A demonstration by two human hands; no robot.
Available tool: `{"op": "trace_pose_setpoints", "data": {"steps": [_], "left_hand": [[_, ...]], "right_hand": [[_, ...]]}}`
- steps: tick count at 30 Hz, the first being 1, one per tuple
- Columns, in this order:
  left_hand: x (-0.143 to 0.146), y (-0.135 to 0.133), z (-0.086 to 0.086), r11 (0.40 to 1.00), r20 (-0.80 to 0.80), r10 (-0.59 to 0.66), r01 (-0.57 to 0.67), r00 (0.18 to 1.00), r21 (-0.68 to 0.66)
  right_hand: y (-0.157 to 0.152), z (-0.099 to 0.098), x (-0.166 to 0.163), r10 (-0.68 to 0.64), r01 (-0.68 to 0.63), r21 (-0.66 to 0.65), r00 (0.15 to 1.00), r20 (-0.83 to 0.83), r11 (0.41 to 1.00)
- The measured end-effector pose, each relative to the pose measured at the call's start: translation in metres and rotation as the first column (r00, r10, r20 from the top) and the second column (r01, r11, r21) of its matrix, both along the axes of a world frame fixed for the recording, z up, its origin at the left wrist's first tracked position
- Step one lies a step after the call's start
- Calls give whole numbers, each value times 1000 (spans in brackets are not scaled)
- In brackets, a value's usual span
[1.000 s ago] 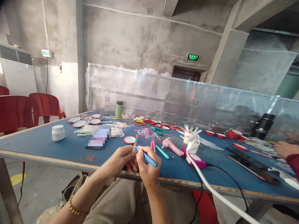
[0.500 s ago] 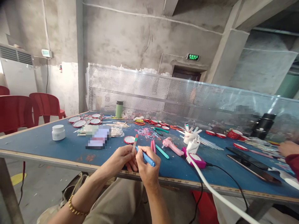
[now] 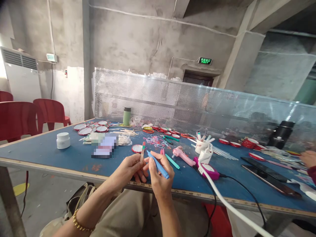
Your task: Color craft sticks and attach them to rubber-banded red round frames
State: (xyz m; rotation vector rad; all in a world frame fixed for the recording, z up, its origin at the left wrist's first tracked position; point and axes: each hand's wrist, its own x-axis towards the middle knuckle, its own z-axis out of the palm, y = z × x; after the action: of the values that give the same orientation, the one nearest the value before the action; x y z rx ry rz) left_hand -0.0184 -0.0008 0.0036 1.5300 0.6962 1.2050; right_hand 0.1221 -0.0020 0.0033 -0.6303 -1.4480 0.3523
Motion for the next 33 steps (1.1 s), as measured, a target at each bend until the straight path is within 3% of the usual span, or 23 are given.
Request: {"op": "trace_pose_setpoints", "data": {"steps": [9, 19, 33], "left_hand": [[0, 0, 0, 1000, 19, -18, 18, 1000, -8], [-2, 0, -3, 999, -8, -29, 30, 1000, 38], [-2, 2, -3, 999, 0, -41, 41, 999, 11]], "right_hand": [[7, -3, 2, -61, 61, 15, 998, -7, 998], [0, 5, -3, 63, -63, -14, 998, -32, 998], [-1, 5, -6, -26, 27, 13, 1000, -5, 1000]]}}
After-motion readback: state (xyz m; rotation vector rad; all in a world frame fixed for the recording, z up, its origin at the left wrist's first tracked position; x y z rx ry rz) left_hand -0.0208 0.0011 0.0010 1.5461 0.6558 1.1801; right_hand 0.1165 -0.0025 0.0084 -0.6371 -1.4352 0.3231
